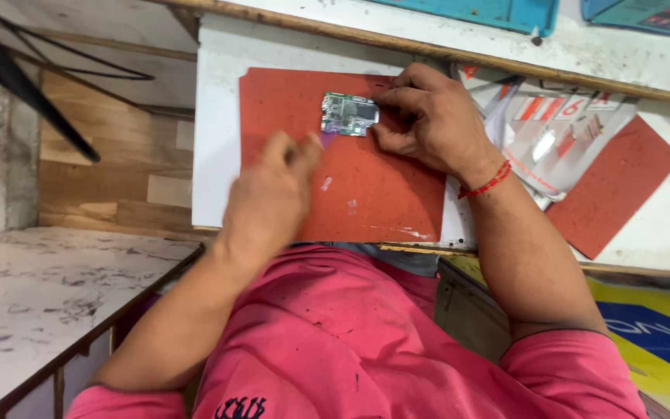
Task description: The person uses a purple-handled tool to scrape and clean the surface of a small green circuit board. The board is held steady on a red mat while the person repeatedly scrapes various components and traces. The person occasionally rotates the board to access different areas.
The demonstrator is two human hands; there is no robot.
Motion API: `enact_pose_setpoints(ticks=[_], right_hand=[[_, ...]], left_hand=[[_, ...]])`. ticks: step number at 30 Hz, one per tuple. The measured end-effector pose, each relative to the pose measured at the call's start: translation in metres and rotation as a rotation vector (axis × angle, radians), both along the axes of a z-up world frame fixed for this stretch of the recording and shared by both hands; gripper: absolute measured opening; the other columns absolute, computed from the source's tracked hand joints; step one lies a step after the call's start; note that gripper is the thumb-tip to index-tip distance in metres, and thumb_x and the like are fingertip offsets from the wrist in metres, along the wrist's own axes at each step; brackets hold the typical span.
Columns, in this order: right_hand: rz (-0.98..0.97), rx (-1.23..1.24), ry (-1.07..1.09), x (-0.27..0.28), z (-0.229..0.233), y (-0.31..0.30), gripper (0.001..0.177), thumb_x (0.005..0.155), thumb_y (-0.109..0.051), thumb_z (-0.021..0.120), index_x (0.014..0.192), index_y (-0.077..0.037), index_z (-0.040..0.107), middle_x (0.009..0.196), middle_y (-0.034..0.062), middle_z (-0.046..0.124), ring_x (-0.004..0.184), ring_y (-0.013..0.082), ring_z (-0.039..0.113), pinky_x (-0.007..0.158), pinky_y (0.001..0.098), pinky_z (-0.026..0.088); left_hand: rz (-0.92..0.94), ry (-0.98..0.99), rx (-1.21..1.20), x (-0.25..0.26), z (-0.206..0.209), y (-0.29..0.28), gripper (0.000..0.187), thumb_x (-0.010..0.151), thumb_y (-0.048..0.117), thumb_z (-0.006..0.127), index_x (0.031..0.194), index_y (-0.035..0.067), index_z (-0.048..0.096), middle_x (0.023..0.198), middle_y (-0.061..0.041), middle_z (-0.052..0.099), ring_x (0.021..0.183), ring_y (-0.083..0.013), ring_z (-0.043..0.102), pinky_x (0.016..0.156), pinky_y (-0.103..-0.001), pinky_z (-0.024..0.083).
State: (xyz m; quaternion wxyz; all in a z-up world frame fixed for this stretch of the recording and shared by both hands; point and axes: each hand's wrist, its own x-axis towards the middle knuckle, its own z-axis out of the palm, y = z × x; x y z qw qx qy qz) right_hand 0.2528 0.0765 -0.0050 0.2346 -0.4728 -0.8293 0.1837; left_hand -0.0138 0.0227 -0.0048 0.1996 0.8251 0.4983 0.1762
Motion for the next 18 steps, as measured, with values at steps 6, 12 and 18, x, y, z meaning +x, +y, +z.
enact_pose_setpoints(ticks=[6,12,18], right_hand=[[0.011,0.031,0.003,0.002,-0.001,-0.002,0.031,0.085,-0.017,0.085,0.113,-0.005,0.079,0.103,0.0095,0.066,0.082,0.0251,0.067,0.071,0.0354,0.056],[-0.025,-0.045,0.027,-0.005,0.005,-0.003,0.032,0.084,-0.016,0.085,0.112,-0.003,0.078,0.1,0.0117,0.065,0.078,0.023,0.068,0.069,0.0342,0.057],[-0.131,-0.293,0.332,-0.035,0.022,-0.044,0.025,0.101,-0.018,0.072,0.118,0.0,0.072,0.102,0.0086,0.069,0.087,0.0159,0.067,0.076,0.0291,0.056]], left_hand=[[0.047,-0.024,0.023,-0.001,0.0,0.0,0.033,0.099,0.011,0.06,0.131,0.008,0.067,0.096,-0.015,0.059,0.065,-0.0373,0.066,0.054,-0.05,0.053],[0.025,-0.174,0.033,0.003,0.005,0.0,0.027,0.101,0.012,0.066,0.127,0.005,0.068,0.098,-0.014,0.06,0.07,-0.0353,0.065,0.061,-0.046,0.053],[0.247,-0.775,-0.176,0.029,0.004,-0.008,0.013,0.098,0.007,0.07,0.109,0.0,0.066,0.098,-0.012,0.065,0.067,-0.0254,0.062,0.059,-0.036,0.049]])
